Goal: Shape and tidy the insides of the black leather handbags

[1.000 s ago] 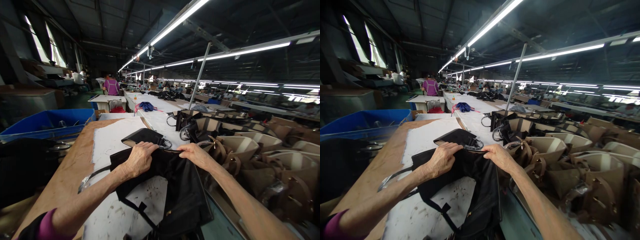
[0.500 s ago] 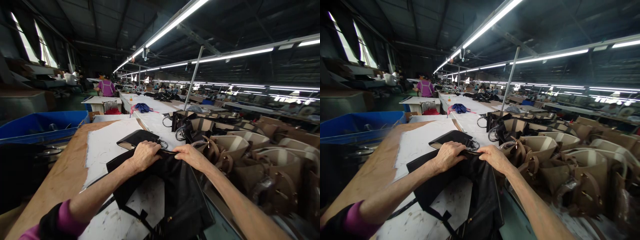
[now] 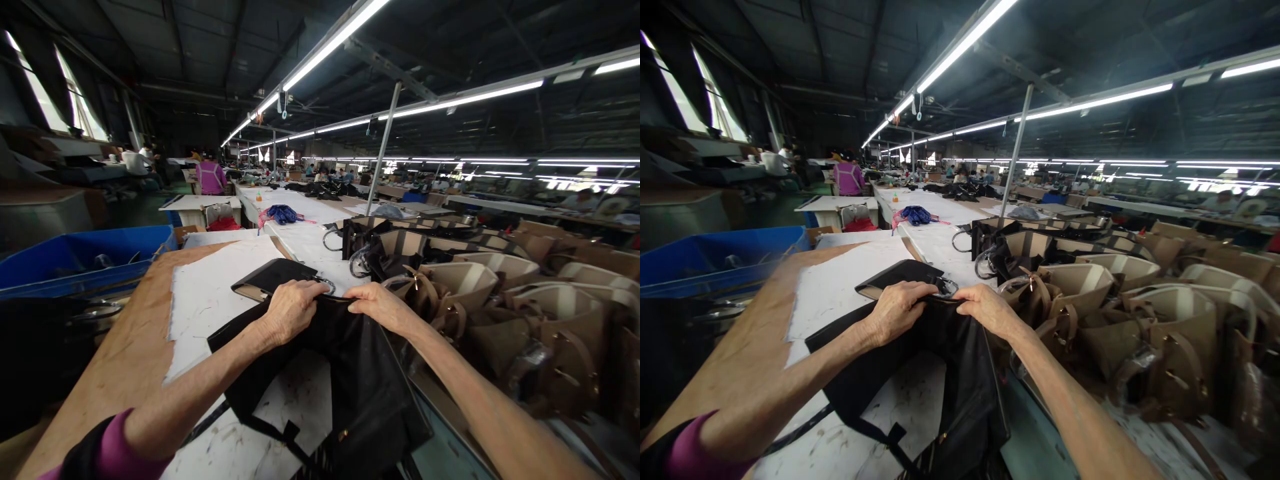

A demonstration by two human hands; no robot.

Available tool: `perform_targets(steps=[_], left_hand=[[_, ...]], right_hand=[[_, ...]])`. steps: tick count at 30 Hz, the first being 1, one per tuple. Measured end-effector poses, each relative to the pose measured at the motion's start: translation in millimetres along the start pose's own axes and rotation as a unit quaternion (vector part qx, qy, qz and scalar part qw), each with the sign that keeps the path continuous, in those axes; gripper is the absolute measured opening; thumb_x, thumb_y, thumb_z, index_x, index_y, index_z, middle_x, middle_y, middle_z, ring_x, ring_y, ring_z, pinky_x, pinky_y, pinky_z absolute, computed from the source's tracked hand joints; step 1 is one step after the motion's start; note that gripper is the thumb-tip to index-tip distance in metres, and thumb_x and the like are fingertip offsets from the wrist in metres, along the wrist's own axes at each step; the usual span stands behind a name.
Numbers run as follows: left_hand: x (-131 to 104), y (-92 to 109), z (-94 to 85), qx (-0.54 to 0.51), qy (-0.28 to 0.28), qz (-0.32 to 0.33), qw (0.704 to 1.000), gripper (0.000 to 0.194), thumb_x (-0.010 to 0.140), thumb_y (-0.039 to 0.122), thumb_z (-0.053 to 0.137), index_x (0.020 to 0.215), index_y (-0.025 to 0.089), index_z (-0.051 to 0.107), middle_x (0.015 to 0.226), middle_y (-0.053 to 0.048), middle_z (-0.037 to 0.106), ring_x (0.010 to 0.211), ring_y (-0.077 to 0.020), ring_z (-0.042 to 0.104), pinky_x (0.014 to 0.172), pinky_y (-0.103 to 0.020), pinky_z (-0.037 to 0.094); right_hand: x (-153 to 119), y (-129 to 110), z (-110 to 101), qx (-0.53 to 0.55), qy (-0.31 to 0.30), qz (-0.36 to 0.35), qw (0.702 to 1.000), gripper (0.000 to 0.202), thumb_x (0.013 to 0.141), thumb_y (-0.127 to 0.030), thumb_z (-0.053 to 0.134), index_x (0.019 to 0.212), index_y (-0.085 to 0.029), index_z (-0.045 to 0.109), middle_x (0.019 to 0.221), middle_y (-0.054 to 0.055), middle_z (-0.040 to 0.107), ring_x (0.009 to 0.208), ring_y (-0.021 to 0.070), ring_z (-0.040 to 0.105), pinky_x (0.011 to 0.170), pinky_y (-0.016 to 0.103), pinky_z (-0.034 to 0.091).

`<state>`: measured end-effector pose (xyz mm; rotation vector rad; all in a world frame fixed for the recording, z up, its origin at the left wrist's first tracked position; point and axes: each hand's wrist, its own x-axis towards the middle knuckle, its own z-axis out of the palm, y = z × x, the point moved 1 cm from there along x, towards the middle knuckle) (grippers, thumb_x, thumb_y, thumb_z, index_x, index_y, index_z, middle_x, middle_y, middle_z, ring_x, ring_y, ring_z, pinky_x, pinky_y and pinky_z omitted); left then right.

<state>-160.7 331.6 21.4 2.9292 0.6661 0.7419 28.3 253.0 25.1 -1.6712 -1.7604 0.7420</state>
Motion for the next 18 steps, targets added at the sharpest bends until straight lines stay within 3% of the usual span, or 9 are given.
perform_targets(steps=[3,6,11,18], left_hand=[[4.7,5.8,-0.8,0.012,-0.033,-0.011,0.999,0.04,0.073,0.039,0.06,0.11,0.025,0.055,0.097,-0.003,0.065,0.087,-0.0223,0.059,0.076,-0.032,0.044],[9.3,7.3,0.1,0.006,-0.048,-0.042,0.998,0.044,0.069,0.057,0.058,0.1,0.026,0.062,0.089,-0.003,0.066,0.084,-0.0238,0.06,0.071,-0.031,0.043],[11.9,1.8,4.4,-0.031,-0.034,-0.058,0.997,0.026,0.077,0.049,0.054,0.089,0.028,0.066,0.083,0.002,0.068,0.08,-0.0176,0.061,0.064,-0.024,0.038],[12.5,-4.2,7.7,-0.039,-0.021,-0.042,0.998,0.024,0.079,0.045,0.054,0.083,0.027,0.067,0.077,0.005,0.067,0.073,-0.0141,0.06,0.058,-0.023,0.031]], right_hand=[[-1.7,0.9,0.5,-0.005,0.008,0.002,1.0,0.02,0.068,-0.021,0.051,0.081,-0.018,0.066,0.064,-0.003,0.056,0.06,0.0124,0.046,0.059,0.023,0.032],[-3.1,1.2,2.0,-0.013,0.016,0.007,1.0,0.022,0.069,-0.022,0.05,0.083,-0.018,0.067,0.063,-0.003,0.057,0.059,0.0126,0.046,0.058,0.023,0.032],[-4.5,-3.0,4.3,-0.016,0.03,0.005,0.999,0.023,0.068,-0.022,0.052,0.084,-0.019,0.069,0.066,-0.002,0.061,0.064,0.0155,0.05,0.062,0.025,0.035],[-3.8,-5.3,5.4,-0.038,0.03,-0.004,0.999,0.021,0.07,-0.023,0.052,0.083,-0.018,0.067,0.067,-0.002,0.06,0.065,0.0151,0.051,0.061,0.024,0.034]])
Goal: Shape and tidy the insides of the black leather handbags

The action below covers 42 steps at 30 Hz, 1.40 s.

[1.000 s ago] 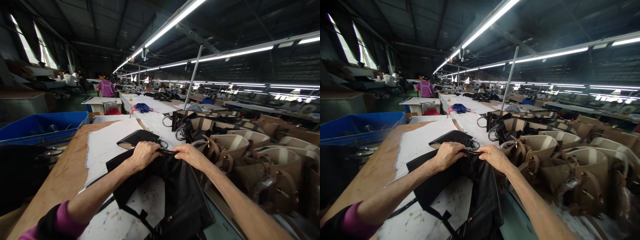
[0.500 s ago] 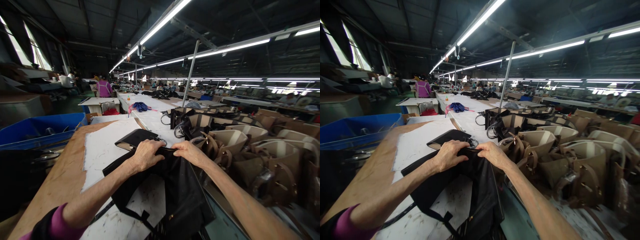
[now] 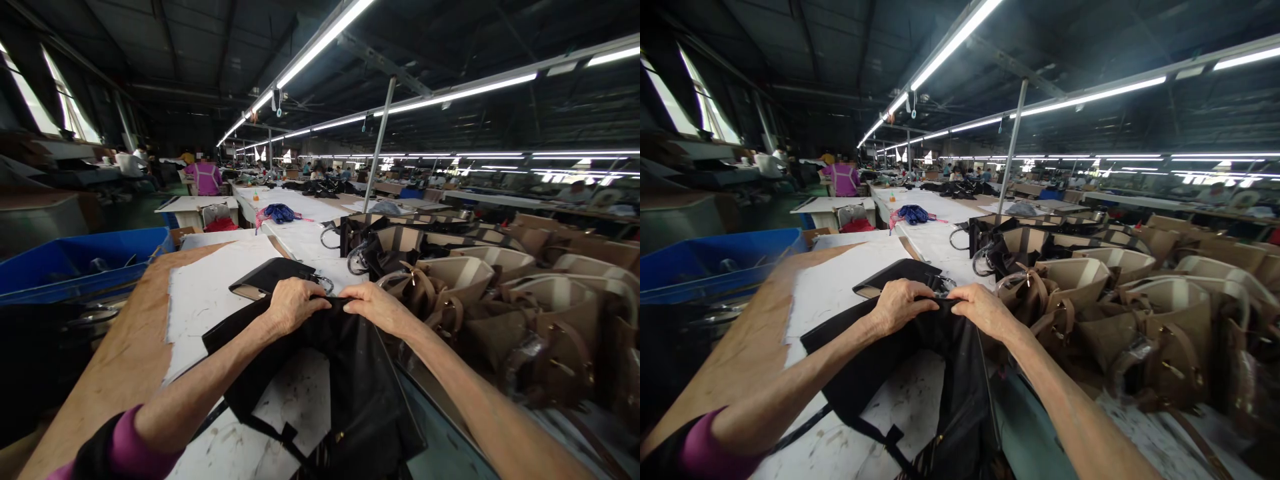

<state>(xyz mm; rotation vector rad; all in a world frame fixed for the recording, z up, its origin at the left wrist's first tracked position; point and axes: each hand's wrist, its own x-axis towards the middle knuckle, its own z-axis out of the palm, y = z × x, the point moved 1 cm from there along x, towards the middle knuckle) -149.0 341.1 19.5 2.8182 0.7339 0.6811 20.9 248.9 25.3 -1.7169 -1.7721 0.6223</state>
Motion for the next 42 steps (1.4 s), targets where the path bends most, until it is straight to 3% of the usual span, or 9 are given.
perform_targets(steps=[11,14,18,23,31,34,38,42], left_hand=[[-0.9,10.0,-1.6,0.02,-0.02,0.003,1.0,0.026,0.084,0.039,0.047,0.078,0.023,0.067,0.072,0.0,0.067,0.073,-0.0171,0.061,0.059,-0.023,0.035],[-3.9,2.0,-8.8,-0.055,-0.035,0.016,0.998,0.019,0.081,0.033,0.052,0.092,0.023,0.065,0.084,0.0,0.068,0.081,-0.0166,0.06,0.068,-0.023,0.04],[-16.9,-16.9,-22.8,-0.124,-0.022,-0.008,0.992,0.036,0.07,0.029,0.064,0.104,0.02,0.06,0.099,-0.002,0.064,0.091,-0.0178,0.058,0.077,-0.024,0.043],[-30.1,-25.4,-28.3,-0.056,-0.012,-0.059,0.997,0.029,0.072,0.031,0.062,0.1,0.022,0.062,0.082,0.0,0.066,0.081,-0.0185,0.059,0.07,-0.025,0.043],[-21.9,-10.5,-18.4,0.017,0.01,-0.098,0.995,0.034,0.074,0.053,0.054,0.096,0.029,0.064,0.076,0.0,0.066,0.075,-0.0199,0.061,0.062,-0.025,0.041],[-19.8,-7.3,-16.6,0.021,0.006,-0.08,0.997,0.029,0.079,0.05,0.05,0.092,0.031,0.065,0.076,0.001,0.067,0.075,-0.0191,0.061,0.061,-0.024,0.039],[-18.8,-7.6,-16.2,0.037,-0.004,-0.044,0.998,0.023,0.083,0.041,0.047,0.083,0.028,0.066,0.077,0.002,0.067,0.075,-0.0174,0.061,0.058,-0.023,0.036],[-15.4,-8.4,-14.3,0.062,-0.003,-0.051,0.997,0.028,0.084,0.04,0.045,0.075,0.024,0.066,0.067,0.001,0.064,0.067,-0.0172,0.059,0.055,-0.024,0.033]], right_hand=[[-1.9,-30.6,4.2,-0.23,0.042,-0.031,0.972,0.018,0.077,-0.03,0.054,0.064,-0.021,0.062,0.055,-0.002,0.052,0.057,0.0116,0.045,0.054,0.024,0.025],[-0.8,-31.8,4.8,-0.25,0.045,-0.036,0.967,0.022,0.079,-0.028,0.051,0.06,-0.02,0.059,0.052,-0.002,0.049,0.055,0.0112,0.043,0.054,0.024,0.025],[0.2,-29.5,4.8,-0.243,0.046,-0.042,0.968,0.026,0.08,-0.031,0.049,0.058,-0.02,0.055,0.051,-0.003,0.044,0.054,0.0108,0.042,0.056,0.023,0.026],[1.4,-28.8,5.9,-0.239,0.049,-0.034,0.969,0.028,0.081,-0.034,0.047,0.057,-0.02,0.053,0.051,-0.003,0.045,0.055,0.011,0.043,0.055,0.023,0.026],[-0.7,-41.9,9.6,-0.289,0.035,-0.009,0.957,0.018,0.082,-0.032,0.048,0.074,-0.022,0.061,0.066,0.001,0.06,0.065,0.0144,0.052,0.055,0.024,0.027],[2.0,-48.7,17.4,-0.31,0.036,-0.006,0.95,0.017,0.083,-0.035,0.049,0.082,-0.024,0.061,0.073,0.002,0.064,0.07,0.0167,0.055,0.055,0.025,0.026],[9.3,-50.3,26.0,-0.327,0.04,-0.015,0.944,0.025,0.087,-0.031,0.041,0.074,-0.021,0.06,0.067,0.004,0.062,0.065,0.016,0.054,0.054,0.026,0.024],[14.8,-49.0,25.9,-0.312,0.035,-0.009,0.949,0.026,0.086,-0.029,0.042,0.07,-0.02,0.06,0.066,0.003,0.06,0.065,0.015,0.053,0.054,0.026,0.025]])
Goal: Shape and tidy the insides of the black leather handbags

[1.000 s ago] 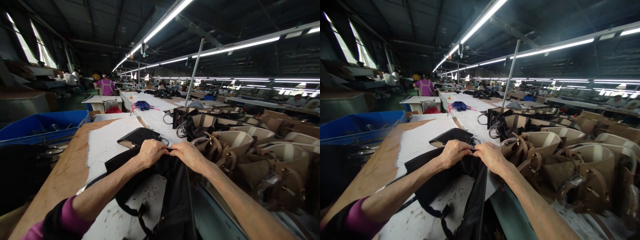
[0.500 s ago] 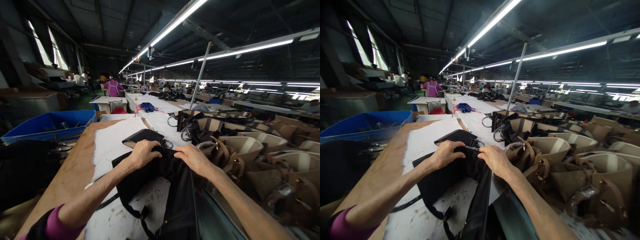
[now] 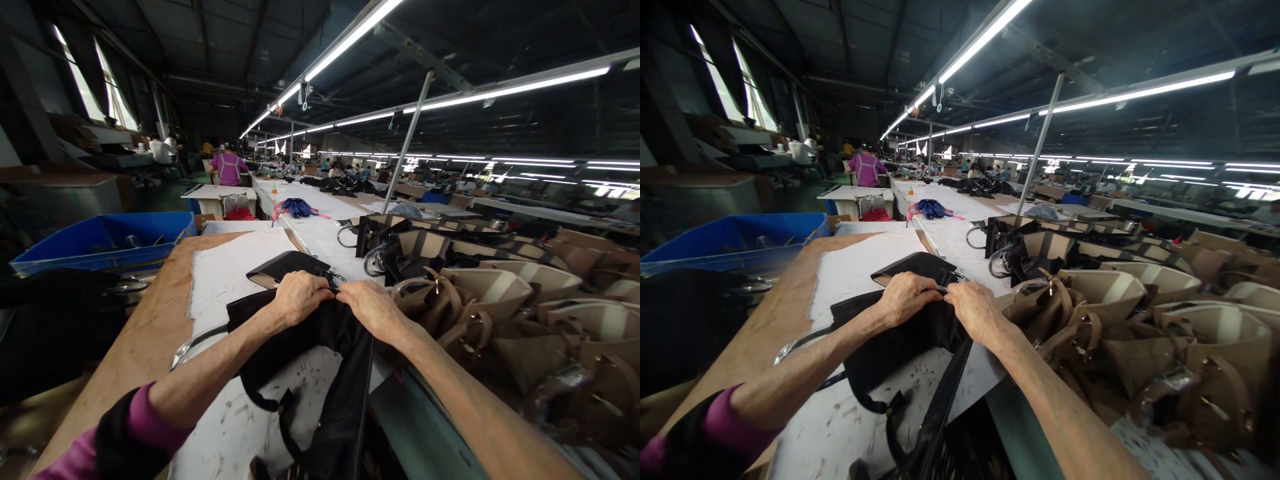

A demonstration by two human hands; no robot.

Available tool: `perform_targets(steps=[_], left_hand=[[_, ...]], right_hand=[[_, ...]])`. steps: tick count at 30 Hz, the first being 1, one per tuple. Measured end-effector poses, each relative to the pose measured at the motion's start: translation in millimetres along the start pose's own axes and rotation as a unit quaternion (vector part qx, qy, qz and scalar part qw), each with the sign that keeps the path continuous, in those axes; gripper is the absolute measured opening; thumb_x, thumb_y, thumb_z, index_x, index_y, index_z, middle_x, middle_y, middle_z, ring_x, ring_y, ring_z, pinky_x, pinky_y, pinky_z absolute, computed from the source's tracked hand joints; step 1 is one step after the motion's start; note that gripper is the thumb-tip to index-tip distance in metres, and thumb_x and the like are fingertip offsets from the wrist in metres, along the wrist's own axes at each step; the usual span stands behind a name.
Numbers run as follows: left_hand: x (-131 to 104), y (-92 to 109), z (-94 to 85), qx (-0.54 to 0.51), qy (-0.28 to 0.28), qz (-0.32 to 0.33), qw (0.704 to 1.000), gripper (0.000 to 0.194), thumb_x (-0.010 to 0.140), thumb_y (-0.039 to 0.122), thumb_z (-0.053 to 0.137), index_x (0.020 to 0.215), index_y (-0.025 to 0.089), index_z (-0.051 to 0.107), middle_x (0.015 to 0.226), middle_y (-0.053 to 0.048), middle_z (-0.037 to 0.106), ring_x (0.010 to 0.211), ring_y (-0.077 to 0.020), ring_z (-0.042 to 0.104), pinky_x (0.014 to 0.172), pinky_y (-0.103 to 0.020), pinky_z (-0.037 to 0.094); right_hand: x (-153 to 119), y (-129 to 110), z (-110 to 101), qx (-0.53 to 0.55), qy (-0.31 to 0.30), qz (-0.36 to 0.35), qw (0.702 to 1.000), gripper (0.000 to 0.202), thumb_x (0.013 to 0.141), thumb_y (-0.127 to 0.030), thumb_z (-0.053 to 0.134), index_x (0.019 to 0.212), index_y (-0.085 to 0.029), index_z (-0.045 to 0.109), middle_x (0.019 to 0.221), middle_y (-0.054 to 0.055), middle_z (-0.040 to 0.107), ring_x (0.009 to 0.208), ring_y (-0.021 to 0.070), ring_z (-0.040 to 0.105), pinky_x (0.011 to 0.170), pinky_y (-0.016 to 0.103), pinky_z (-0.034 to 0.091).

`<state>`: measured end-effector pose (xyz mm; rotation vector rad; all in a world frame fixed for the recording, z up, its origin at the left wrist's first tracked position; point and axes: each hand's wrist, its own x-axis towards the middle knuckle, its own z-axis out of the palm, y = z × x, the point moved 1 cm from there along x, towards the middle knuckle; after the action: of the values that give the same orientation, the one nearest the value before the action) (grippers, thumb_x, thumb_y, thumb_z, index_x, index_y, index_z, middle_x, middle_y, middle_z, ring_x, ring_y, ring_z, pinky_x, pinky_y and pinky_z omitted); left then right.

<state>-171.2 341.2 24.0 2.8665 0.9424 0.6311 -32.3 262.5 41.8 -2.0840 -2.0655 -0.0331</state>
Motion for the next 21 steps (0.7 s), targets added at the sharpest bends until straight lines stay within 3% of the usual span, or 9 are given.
perform_targets(steps=[7,12,17,21], left_hand=[[-3.8,-4.5,-6.7,-0.005,-0.047,0.017,0.999,0.021,0.082,0.032,0.047,0.078,0.022,0.065,0.07,-0.001,0.064,0.071,-0.0177,0.059,0.057,-0.024,0.036],[-42.4,-36.0,-23.1,0.056,-0.049,-0.056,0.996,0.021,0.084,0.032,0.045,0.084,0.022,0.063,0.08,-0.003,0.065,0.08,-0.0191,0.06,0.065,-0.025,0.041],[-87.3,-55.5,-39.9,0.035,-0.016,-0.095,0.995,0.019,0.084,0.029,0.046,0.082,0.02,0.063,0.081,-0.002,0.066,0.08,-0.0177,0.06,0.068,-0.024,0.042],[-108.2,-54.9,-51.8,0.019,-0.005,-0.052,0.998,0.016,0.082,0.029,0.051,0.077,0.02,0.064,0.087,0.0,0.065,0.091,-0.0157,0.057,0.076,-0.021,0.041]], right_hand=[[-9.0,5.9,0.6,0.013,0.015,-0.001,1.0,0.025,0.084,-0.033,0.043,0.067,-0.022,0.056,0.06,-0.001,0.053,0.059,0.0127,0.046,0.053,0.025,0.023],[-17.7,2.3,-0.1,0.038,0.031,-0.016,0.999,0.032,0.085,-0.037,0.038,0.06,-0.02,0.05,0.054,-0.003,0.046,0.053,0.0109,0.041,0.052,0.024,0.024],[-19.5,-3.7,6.3,0.045,0.032,-0.016,0.998,0.036,0.085,-0.045,0.032,0.064,-0.023,0.052,0.058,-0.001,0.056,0.057,0.0156,0.05,0.054,0.026,0.033],[-17.6,20.7,32.7,0.129,0.083,-0.016,0.988,0.032,0.072,-0.056,0.045,0.082,-0.03,0.062,0.086,0.005,0.068,0.08,0.0234,0.062,0.066,0.032,0.045]])
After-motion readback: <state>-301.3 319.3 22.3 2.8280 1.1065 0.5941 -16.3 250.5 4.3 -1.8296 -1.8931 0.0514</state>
